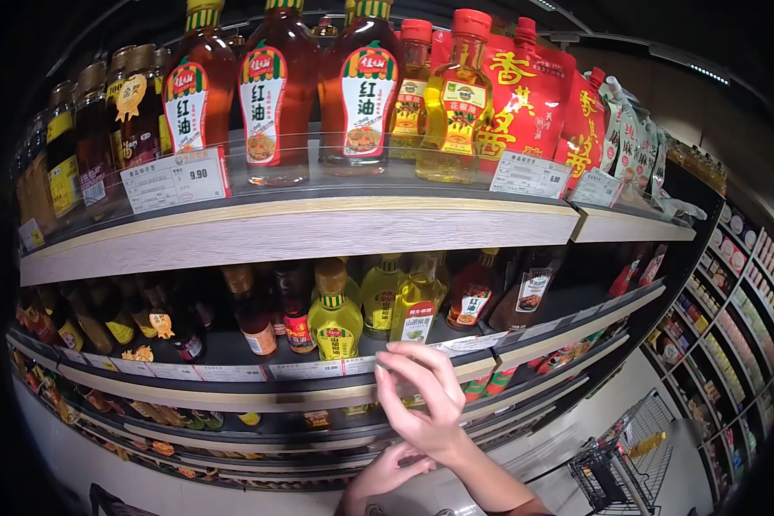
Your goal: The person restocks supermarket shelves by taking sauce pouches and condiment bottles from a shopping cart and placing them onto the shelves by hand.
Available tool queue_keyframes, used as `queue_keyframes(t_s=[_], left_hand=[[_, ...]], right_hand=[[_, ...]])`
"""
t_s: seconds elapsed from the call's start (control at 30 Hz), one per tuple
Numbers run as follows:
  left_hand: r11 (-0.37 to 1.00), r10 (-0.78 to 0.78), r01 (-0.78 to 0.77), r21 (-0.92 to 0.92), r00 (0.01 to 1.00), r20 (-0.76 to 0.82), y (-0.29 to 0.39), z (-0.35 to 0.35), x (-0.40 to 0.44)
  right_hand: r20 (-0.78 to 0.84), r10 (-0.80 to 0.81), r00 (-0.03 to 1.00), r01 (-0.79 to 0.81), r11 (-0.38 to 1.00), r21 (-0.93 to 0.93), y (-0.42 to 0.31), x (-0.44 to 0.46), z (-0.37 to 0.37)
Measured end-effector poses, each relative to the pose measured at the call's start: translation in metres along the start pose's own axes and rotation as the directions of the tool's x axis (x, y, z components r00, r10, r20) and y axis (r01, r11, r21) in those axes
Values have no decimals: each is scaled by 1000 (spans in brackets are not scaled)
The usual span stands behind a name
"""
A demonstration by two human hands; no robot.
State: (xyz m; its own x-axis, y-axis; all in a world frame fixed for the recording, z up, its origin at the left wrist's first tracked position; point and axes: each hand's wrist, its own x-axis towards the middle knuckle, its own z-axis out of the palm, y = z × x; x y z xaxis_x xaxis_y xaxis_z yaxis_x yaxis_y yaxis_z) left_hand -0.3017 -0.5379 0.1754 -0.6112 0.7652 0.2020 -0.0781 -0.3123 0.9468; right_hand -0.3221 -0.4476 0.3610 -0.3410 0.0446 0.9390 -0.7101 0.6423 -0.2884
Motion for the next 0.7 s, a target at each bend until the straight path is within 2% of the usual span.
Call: queue_keyframes(t_s=[0.13,0.23,0.3,0.37,0.47,0.5,0.57,0.67,0.7], left_hand=[[998,-58,57,37,998,16,1,6,9],[994,18,-19,111,1000,8,-8,19,18],[968,140,-145,203,989,41,-14,30,25],[967,147,-163,198,985,96,-24,44,36],[999,-47,41,30,978,203,-18,84,46],[981,123,-158,113,955,270,9,106,48],[860,220,-325,393,931,290,-21,125,42],[884,-93,-96,457,923,373,-47,172,56],[894,-56,-116,432,929,365,-61,190,54]], right_hand=[[-41,-52,998,49,997,-56,0,-13,-25],[-74,30,997,-34,998,-50,-5,-25,-49],[-113,63,992,-69,996,-51,-4,-36,-67],[-97,61,993,-72,991,-111,-7,-45,-93],[-72,172,982,-178,981,-81,-11,-81,-132],[-58,166,984,-171,980,-104,-8,-91,-147],[-38,167,985,-171,974,-150,-9,-116,-178],[-49,275,960,-279,946,-166,-13,-149,-229],[-53,318,947,-323,932,-165,-15,-160,-246]])
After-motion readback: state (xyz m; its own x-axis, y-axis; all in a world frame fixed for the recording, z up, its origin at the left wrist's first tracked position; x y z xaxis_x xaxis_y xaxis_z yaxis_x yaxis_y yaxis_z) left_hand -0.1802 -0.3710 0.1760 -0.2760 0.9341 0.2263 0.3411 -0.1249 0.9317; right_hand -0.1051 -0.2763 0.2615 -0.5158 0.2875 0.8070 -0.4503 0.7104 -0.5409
